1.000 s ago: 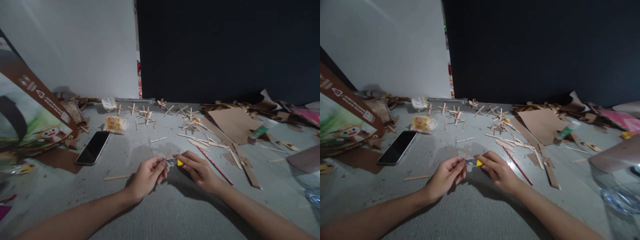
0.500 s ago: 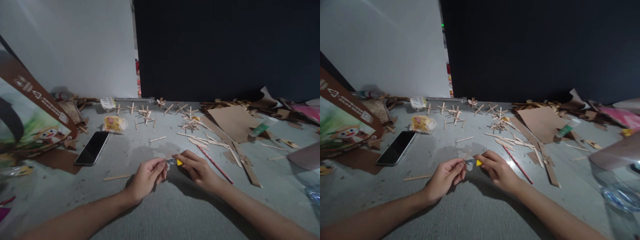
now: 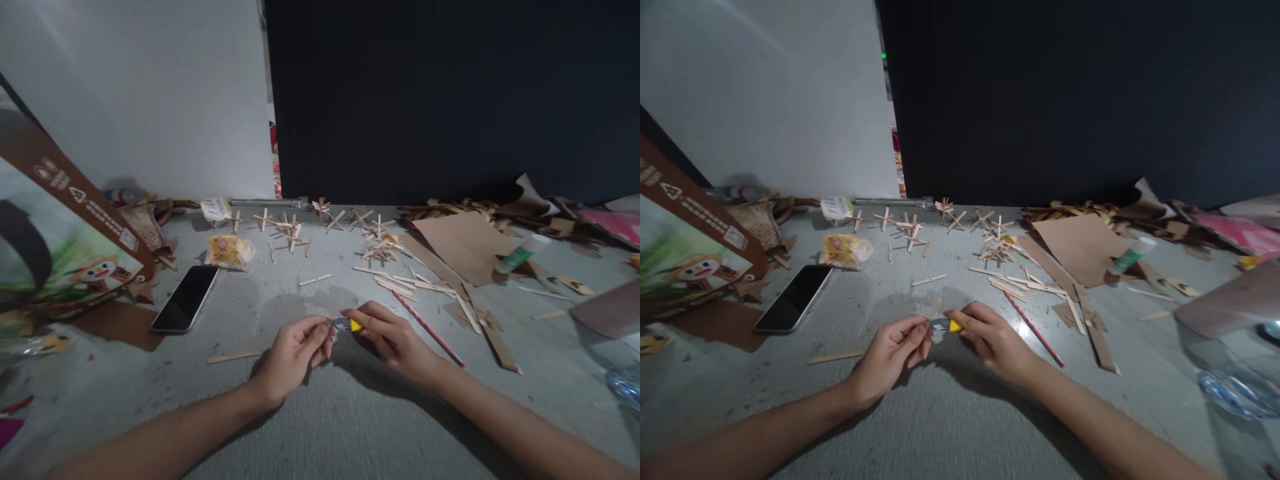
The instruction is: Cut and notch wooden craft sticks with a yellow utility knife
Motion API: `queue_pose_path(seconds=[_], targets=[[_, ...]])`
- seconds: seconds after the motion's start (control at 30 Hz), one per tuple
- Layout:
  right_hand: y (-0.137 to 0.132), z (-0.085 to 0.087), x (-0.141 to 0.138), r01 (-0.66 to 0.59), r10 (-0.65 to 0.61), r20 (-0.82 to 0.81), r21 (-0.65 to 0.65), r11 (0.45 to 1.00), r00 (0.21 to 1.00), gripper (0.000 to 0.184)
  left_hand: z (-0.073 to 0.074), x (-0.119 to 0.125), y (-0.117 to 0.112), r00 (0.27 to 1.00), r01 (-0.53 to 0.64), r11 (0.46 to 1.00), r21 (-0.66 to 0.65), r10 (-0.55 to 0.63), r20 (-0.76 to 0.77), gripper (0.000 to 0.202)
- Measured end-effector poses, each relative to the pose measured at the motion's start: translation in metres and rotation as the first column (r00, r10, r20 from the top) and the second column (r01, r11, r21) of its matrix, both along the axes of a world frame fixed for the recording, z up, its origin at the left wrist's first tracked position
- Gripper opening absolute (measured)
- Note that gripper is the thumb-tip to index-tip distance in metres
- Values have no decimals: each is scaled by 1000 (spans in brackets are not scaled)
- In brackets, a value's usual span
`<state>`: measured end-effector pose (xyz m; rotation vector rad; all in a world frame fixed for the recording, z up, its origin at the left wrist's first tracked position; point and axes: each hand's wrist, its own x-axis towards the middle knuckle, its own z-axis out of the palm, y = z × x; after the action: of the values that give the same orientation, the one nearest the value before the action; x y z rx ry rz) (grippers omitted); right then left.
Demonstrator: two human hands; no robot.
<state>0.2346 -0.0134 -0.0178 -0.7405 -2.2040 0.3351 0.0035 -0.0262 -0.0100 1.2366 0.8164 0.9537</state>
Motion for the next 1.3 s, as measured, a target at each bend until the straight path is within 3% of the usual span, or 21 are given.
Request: queue_pose_path(seconds=[0.17, 0.33, 0.67, 0.9, 1.1, 1.3], targets=[[-1, 2, -1, 14, -14, -3, -5, 1000, 1000, 46, 1, 0, 0, 999, -41, 999, -5, 41, 2, 53], [-1, 2, -1, 22, -22, 12, -8, 1000, 1000, 45, -1, 0, 1, 1000, -5, 997, -73, 7, 31, 58], [1, 3, -2, 7, -8, 30, 39, 999, 1000, 48, 2, -2, 1, 998, 62, 998, -4, -62, -33, 56], [2, 1, -2, 19, -19, 14, 22, 1000, 1000, 44, 1, 0, 0, 1000, 15, 1000, 25, -15, -14, 54], [2, 1, -2, 5, -7, 34, 43, 999, 999, 42, -2, -1, 1, 996, 48, 997, 52, -44, -81, 56], [3, 0, -2, -29, 29, -22, -1, 1000, 999, 44, 3, 0, -3, 1000, 11, 999, 35, -10, -20, 55]])
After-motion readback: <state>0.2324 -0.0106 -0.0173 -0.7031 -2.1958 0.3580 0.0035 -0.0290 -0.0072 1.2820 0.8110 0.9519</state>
